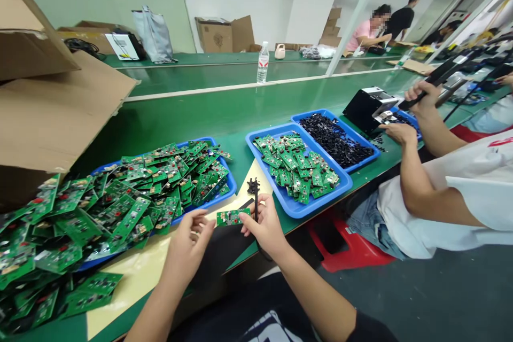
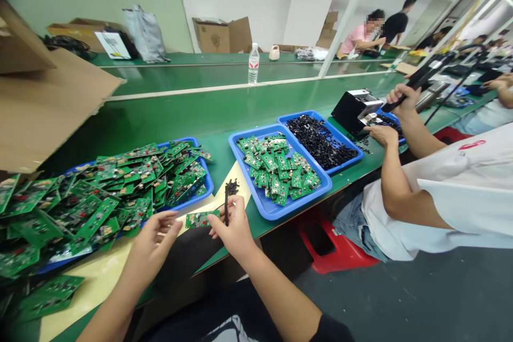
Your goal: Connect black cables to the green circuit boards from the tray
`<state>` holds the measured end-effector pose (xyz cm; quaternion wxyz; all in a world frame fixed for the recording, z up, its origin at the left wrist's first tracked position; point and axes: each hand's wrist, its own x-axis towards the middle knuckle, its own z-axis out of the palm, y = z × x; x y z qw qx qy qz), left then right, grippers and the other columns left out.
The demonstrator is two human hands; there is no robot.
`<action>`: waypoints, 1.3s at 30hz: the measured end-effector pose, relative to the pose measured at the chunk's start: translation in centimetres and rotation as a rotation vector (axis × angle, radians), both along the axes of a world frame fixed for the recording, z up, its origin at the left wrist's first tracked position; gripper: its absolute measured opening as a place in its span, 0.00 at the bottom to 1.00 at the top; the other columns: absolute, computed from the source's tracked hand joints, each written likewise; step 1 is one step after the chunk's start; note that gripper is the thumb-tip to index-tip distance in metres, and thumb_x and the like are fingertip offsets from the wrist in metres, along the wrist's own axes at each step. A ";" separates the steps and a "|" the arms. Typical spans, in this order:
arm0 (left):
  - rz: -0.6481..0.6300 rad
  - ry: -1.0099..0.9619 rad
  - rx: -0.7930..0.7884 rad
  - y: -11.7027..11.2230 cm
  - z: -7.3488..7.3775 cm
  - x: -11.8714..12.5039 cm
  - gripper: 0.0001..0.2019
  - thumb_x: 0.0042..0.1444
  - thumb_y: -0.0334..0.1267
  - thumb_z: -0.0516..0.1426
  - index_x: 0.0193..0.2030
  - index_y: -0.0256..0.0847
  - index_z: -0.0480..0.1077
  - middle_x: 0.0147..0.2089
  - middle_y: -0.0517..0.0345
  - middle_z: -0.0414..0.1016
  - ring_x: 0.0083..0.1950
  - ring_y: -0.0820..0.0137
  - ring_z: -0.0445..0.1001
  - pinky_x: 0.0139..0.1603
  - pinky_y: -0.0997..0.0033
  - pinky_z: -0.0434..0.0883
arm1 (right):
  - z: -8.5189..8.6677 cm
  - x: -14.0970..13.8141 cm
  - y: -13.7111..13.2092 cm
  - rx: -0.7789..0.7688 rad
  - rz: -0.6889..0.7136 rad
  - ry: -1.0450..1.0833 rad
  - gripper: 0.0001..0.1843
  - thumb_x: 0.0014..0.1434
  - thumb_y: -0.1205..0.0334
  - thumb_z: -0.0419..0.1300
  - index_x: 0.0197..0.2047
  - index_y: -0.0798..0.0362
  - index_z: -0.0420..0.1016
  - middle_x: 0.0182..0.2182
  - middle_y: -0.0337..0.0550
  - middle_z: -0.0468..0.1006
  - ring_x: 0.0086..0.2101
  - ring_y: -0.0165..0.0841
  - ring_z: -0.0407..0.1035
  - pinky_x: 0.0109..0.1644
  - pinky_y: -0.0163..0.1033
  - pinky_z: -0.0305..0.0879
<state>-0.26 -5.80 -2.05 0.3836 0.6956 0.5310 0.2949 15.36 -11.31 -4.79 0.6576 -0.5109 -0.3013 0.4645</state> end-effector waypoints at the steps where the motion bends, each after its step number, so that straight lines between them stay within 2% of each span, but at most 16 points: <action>1: -0.041 -0.074 -0.081 -0.2 0.2 0.4 0.20 0.48 0.51 0.55 0.42 0.39 0.66 0.30 0.57 0.71 0.29 0.67 0.72 0.28 0.71 0.68 | 0.1 -0.1 -0.1 0.007 0.015 0.001 0.21 0.48 0.61 0.63 0.36 0.47 0.51 0.26 0.26 0.65 0.16 0.22 0.67 0.16 0.27 0.64; 3: -0.099 -0.176 -0.210 -0.4 0.4 1.0 0.21 0.47 0.51 0.57 0.43 0.38 0.66 0.28 0.59 0.69 0.27 0.69 0.71 0.27 0.71 0.68 | 0.3 -0.4 -0.2 0.019 0.045 0.001 0.21 0.48 0.61 0.63 0.36 0.48 0.52 0.26 0.26 0.66 0.17 0.22 0.67 0.17 0.27 0.64; 6: -0.094 -0.276 -0.303 -0.7 0.8 1.4 0.19 0.45 0.49 0.58 0.39 0.38 0.66 0.26 0.61 0.69 0.25 0.71 0.69 0.25 0.73 0.68 | 0.3 -0.4 -0.3 0.033 0.063 -0.005 0.20 0.49 0.61 0.63 0.37 0.48 0.52 0.27 0.28 0.67 0.18 0.22 0.68 0.18 0.28 0.65; 9: -0.068 -0.317 -0.307 -0.8 1.0 1.2 0.17 0.43 0.47 0.61 0.35 0.39 0.65 0.25 0.62 0.69 0.24 0.73 0.68 0.26 0.73 0.69 | 0.4 -0.2 -0.4 0.028 0.039 -0.005 0.20 0.49 0.60 0.63 0.38 0.48 0.53 0.29 0.30 0.68 0.20 0.24 0.70 0.22 0.31 0.68; 15: -0.086 -0.321 -0.270 -1.1 0.9 0.8 0.15 0.43 0.45 0.61 0.34 0.40 0.66 0.25 0.63 0.68 0.25 0.73 0.69 0.27 0.73 0.69 | 0.7 0.0 -0.4 0.043 0.017 -0.024 0.20 0.50 0.56 0.63 0.37 0.47 0.53 0.31 0.33 0.71 0.25 0.26 0.71 0.29 0.35 0.72; 18: -0.087 -0.322 -0.290 -0.7 0.8 0.5 0.15 0.42 0.45 0.61 0.34 0.40 0.66 0.26 0.62 0.69 0.25 0.73 0.69 0.26 0.73 0.68 | 1.1 0.5 -0.7 0.024 0.037 -0.097 0.17 0.52 0.57 0.60 0.37 0.47 0.52 0.30 0.33 0.72 0.24 0.26 0.71 0.27 0.33 0.70; 22: -0.079 -0.381 -0.346 0.6 0.3 0.0 0.15 0.41 0.43 0.63 0.33 0.40 0.66 0.22 0.64 0.68 0.23 0.74 0.67 0.26 0.74 0.66 | 2.4 4.2 -1.5 -0.070 0.045 -0.320 0.16 0.53 0.60 0.58 0.39 0.48 0.52 0.31 0.32 0.72 0.18 0.23 0.67 0.21 0.30 0.63; 26: -0.003 -0.556 -0.490 1.0 -0.3 -0.3 0.16 0.39 0.42 0.65 0.33 0.39 0.66 0.20 0.65 0.66 0.21 0.76 0.64 0.23 0.76 0.63 | 3.5 10.6 -1.8 -0.119 -0.239 -0.569 0.18 0.53 0.57 0.58 0.40 0.48 0.51 0.32 0.35 0.72 0.19 0.26 0.68 0.24 0.34 0.64; 29: 0.079 -0.671 -0.568 0.7 -0.3 -0.4 0.16 0.39 0.42 0.66 0.33 0.40 0.68 0.21 0.65 0.66 0.22 0.77 0.62 0.23 0.78 0.61 | 3.7 14.4 -1.1 -0.159 -0.342 -0.831 0.18 0.52 0.57 0.58 0.40 0.48 0.51 0.35 0.39 0.74 0.22 0.29 0.69 0.30 0.38 0.66; 32: 0.095 -0.706 -0.612 0.9 -0.6 -1.1 0.17 0.36 0.45 0.68 0.30 0.40 0.70 0.23 0.62 0.68 0.24 0.76 0.63 0.25 0.77 0.62 | 3.5 15.8 0.8 -0.240 -0.297 -1.093 0.18 0.53 0.61 0.58 0.41 0.49 0.52 0.39 0.45 0.75 0.23 0.31 0.70 0.33 0.40 0.66; 35: 0.031 -0.728 -0.680 1.5 -1.0 -2.0 0.19 0.32 0.49 0.69 0.25 0.40 0.70 0.25 0.60 0.68 0.27 0.72 0.64 0.26 0.74 0.64 | 3.1 15.7 3.1 -0.424 -0.221 -1.319 0.18 0.54 0.64 0.59 0.43 0.51 0.54 0.41 0.50 0.76 0.30 0.38 0.75 0.36 0.41 0.66; 39: -0.036 -0.841 -0.744 1.7 -0.7 -2.4 0.17 0.36 0.51 0.66 0.23 0.42 0.67 0.21 0.61 0.60 0.26 0.71 0.61 0.26 0.71 0.64 | 2.9 15.9 5.5 -0.572 -0.209 -1.409 0.16 0.56 0.66 0.59 0.45 0.54 0.56 0.37 0.52 0.77 0.37 0.45 0.75 0.37 0.41 0.65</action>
